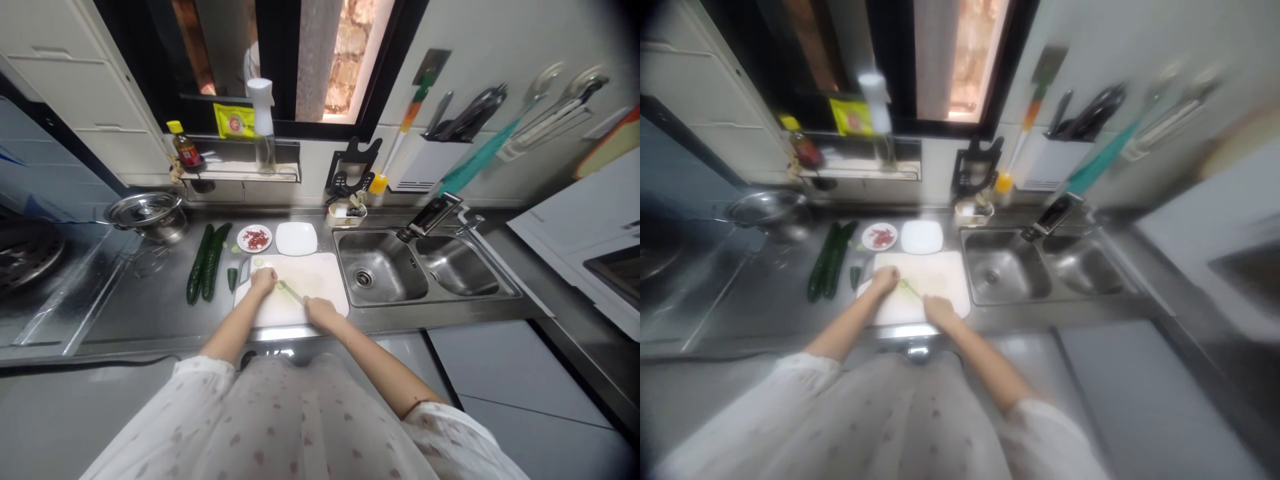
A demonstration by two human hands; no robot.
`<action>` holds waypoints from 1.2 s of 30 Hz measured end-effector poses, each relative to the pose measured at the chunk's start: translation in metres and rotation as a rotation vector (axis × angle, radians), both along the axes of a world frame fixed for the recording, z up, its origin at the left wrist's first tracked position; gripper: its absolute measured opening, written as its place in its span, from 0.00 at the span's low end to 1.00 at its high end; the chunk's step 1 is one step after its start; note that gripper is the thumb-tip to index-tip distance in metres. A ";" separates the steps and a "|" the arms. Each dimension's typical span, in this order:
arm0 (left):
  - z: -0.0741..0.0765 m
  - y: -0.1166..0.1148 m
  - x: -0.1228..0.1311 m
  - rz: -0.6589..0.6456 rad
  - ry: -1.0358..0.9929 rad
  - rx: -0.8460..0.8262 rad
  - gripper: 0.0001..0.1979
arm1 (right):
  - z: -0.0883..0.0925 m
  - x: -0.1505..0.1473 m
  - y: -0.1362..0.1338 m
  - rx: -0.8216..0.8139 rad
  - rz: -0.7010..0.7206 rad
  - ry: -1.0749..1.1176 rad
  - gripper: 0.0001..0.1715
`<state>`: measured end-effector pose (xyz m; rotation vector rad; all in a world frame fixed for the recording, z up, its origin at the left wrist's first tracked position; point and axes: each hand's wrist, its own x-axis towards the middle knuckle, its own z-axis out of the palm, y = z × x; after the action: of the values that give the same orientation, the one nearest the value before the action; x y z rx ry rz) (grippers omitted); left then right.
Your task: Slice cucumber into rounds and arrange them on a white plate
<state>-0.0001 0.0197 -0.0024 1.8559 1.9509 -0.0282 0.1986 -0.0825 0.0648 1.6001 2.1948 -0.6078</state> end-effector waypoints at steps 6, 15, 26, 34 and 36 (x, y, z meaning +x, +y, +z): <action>-0.002 0.002 0.000 -0.006 0.005 -0.005 0.09 | -0.001 -0.004 0.002 0.002 -0.006 0.005 0.17; 0.001 0.001 0.001 -0.006 0.011 -0.001 0.09 | 0.004 0.000 0.001 -0.014 0.010 -0.009 0.17; -0.001 0.002 0.001 -0.020 0.015 -0.011 0.10 | 0.006 -0.001 0.003 -0.027 -0.006 -0.012 0.17; 0.000 0.003 0.001 -0.028 0.011 -0.021 0.10 | 0.005 -0.003 0.005 -0.020 0.002 -0.013 0.19; -0.001 0.003 0.000 -0.033 0.009 -0.023 0.10 | 0.005 -0.003 0.006 -0.021 0.001 -0.013 0.18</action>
<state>0.0000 0.0229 -0.0031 1.8758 1.9180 -0.0686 0.1958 -0.0769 0.0696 1.5874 2.1732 -0.6164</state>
